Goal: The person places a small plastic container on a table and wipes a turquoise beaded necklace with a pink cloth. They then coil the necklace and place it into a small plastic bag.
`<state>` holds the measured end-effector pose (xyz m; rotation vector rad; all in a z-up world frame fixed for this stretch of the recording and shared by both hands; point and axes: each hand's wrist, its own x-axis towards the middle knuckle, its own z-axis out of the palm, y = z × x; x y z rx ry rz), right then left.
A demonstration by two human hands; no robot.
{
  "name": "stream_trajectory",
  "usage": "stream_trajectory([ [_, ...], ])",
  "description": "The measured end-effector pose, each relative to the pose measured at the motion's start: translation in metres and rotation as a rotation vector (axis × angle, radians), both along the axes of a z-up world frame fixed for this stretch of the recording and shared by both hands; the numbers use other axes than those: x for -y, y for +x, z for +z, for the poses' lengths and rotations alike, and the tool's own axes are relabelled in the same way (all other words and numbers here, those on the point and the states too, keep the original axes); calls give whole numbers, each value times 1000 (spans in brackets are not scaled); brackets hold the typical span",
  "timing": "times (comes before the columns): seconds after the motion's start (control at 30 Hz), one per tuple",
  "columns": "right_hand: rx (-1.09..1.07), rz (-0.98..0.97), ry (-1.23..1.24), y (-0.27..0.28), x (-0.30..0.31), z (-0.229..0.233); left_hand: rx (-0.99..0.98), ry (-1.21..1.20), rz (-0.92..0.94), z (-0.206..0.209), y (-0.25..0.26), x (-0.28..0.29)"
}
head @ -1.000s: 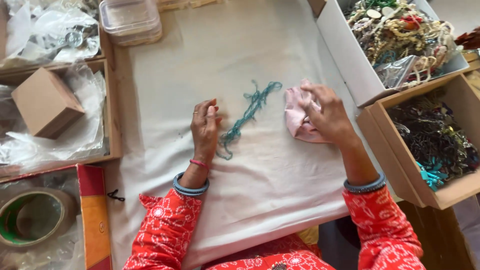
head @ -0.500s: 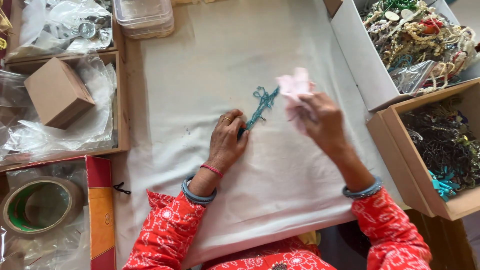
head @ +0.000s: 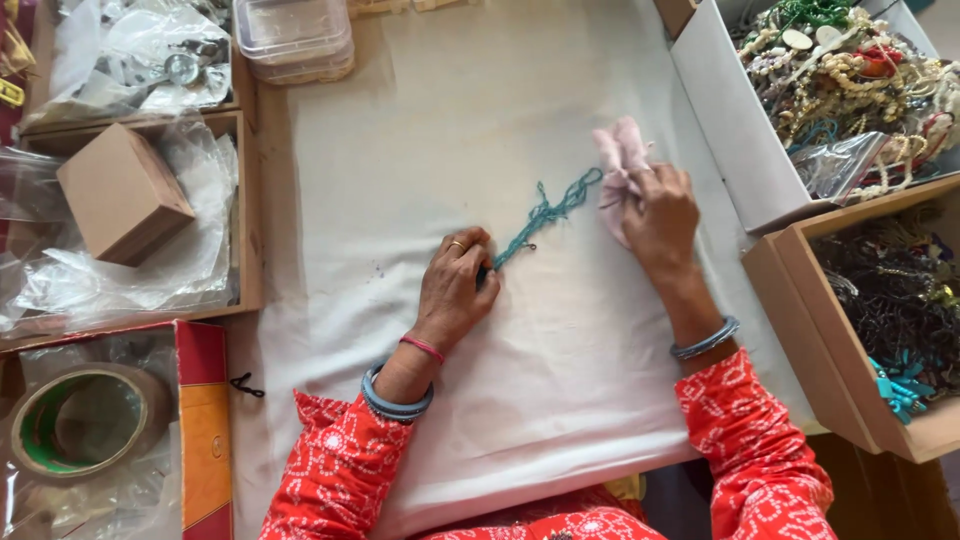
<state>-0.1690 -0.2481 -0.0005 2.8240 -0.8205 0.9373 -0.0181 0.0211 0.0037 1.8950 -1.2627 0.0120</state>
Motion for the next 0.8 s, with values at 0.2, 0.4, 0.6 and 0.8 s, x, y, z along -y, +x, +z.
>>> stream_trajectory([
  [0.2, -25, 524, 132, 34, -95, 38, -44, 75, 4, 0, 2, 0],
  [0.4, -138, 122, 60, 21, -18, -3, -2, 54, -21, 2, 0, -2],
  [0.6, 65, 145, 30, 8, -23, 18, 6, 81, -6, 3, 0, -1],
  [0.8, 2, 642, 1, 39, -105, 52, 59, 14, -7, -4, 1, -2],
])
